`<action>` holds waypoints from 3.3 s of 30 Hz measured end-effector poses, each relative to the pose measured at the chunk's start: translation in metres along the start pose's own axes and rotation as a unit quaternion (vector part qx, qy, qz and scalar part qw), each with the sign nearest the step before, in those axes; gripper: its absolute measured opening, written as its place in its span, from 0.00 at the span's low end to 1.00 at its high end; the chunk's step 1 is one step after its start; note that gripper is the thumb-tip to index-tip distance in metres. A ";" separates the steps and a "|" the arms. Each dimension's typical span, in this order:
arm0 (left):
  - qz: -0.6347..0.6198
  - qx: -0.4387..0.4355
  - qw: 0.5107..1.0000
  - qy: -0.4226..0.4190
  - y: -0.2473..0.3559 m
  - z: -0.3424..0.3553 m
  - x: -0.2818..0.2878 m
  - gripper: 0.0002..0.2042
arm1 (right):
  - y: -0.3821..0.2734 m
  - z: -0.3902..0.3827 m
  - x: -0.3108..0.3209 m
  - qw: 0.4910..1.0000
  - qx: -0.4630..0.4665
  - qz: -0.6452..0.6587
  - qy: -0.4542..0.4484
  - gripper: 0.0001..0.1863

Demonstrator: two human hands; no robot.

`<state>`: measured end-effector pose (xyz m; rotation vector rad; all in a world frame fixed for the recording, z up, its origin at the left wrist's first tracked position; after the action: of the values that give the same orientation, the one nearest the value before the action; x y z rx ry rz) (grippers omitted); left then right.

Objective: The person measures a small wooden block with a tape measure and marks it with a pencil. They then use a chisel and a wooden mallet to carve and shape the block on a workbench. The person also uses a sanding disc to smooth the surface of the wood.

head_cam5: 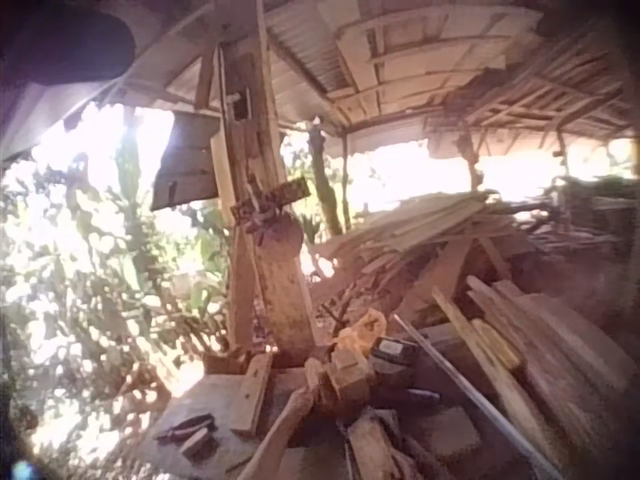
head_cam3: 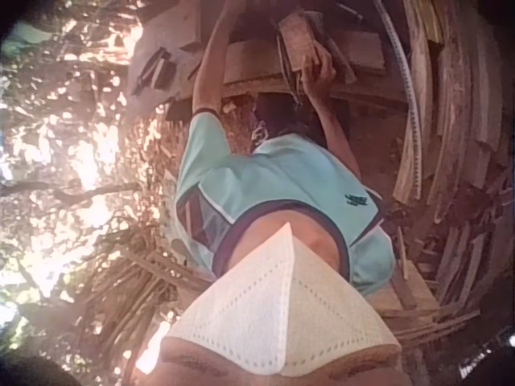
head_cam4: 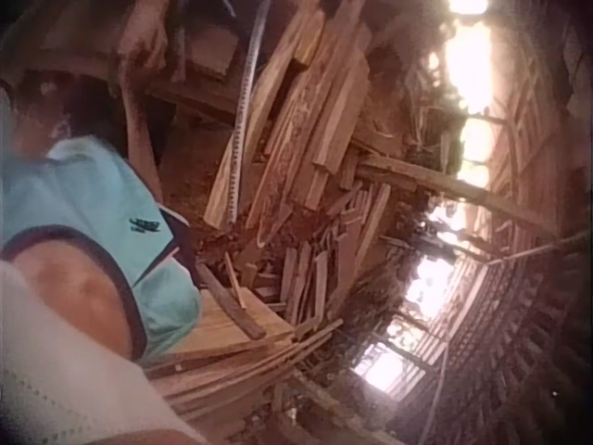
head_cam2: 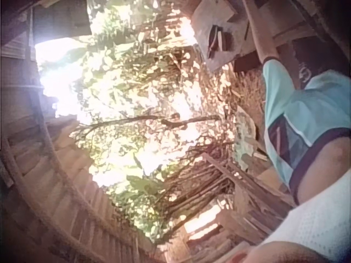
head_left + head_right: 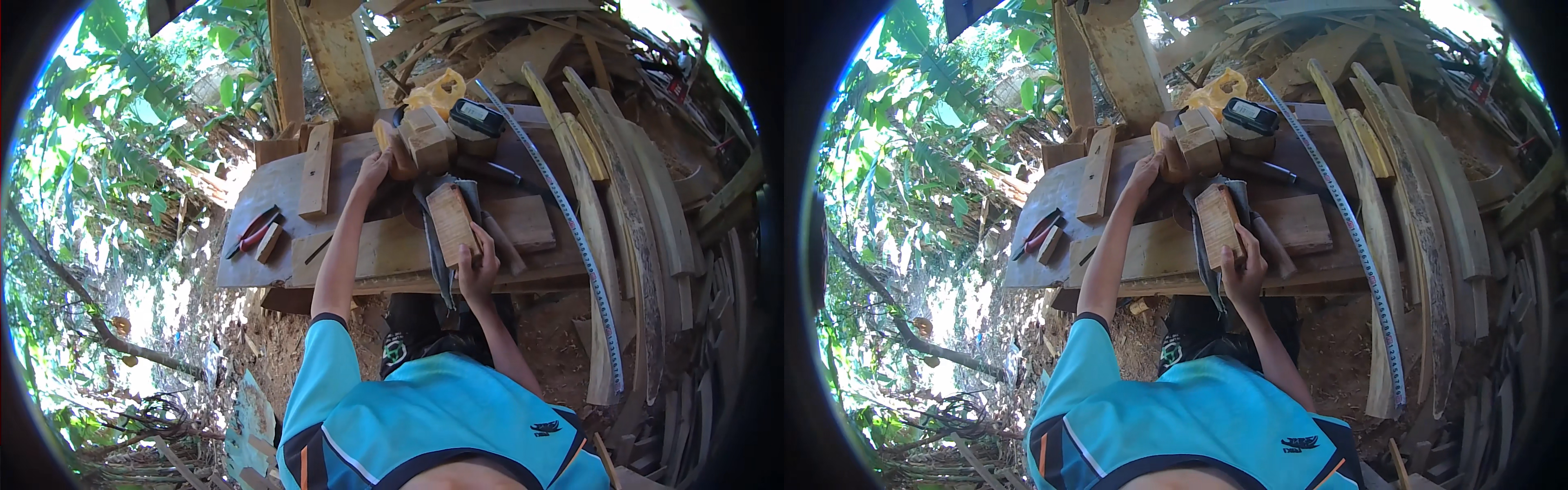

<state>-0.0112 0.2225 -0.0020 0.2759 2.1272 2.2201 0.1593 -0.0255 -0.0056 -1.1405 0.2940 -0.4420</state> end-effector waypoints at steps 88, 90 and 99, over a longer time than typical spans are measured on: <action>-0.205 0.036 0.977 -0.035 0.018 -0.012 -0.007 0.12 | -0.026 0.011 0.007 0.997 -0.054 -0.026 -0.047 0.19; -0.194 0.030 0.980 -0.037 0.020 -0.014 -0.006 0.12 | -0.027 0.011 0.006 0.998 -0.038 -0.033 -0.044 0.19; -0.180 -0.004 0.978 -0.106 0.021 -0.021 -0.004 0.14 | -0.028 0.009 0.005 0.997 -0.054 -0.035 -0.045 0.19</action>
<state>-0.0087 0.1998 0.0182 0.1087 1.8830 1.9030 0.1626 -0.0304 0.0235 -1.2756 0.2010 -0.4395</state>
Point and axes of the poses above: each hand's wrist, its own z-axis towards the middle knuckle, its own x-axis out of the back of the hand, y = z × x, the point moved 5 cm from there along z, towards the middle knuckle, and after that the axes turned 3 degrees about -x, right-handed, at the moved point
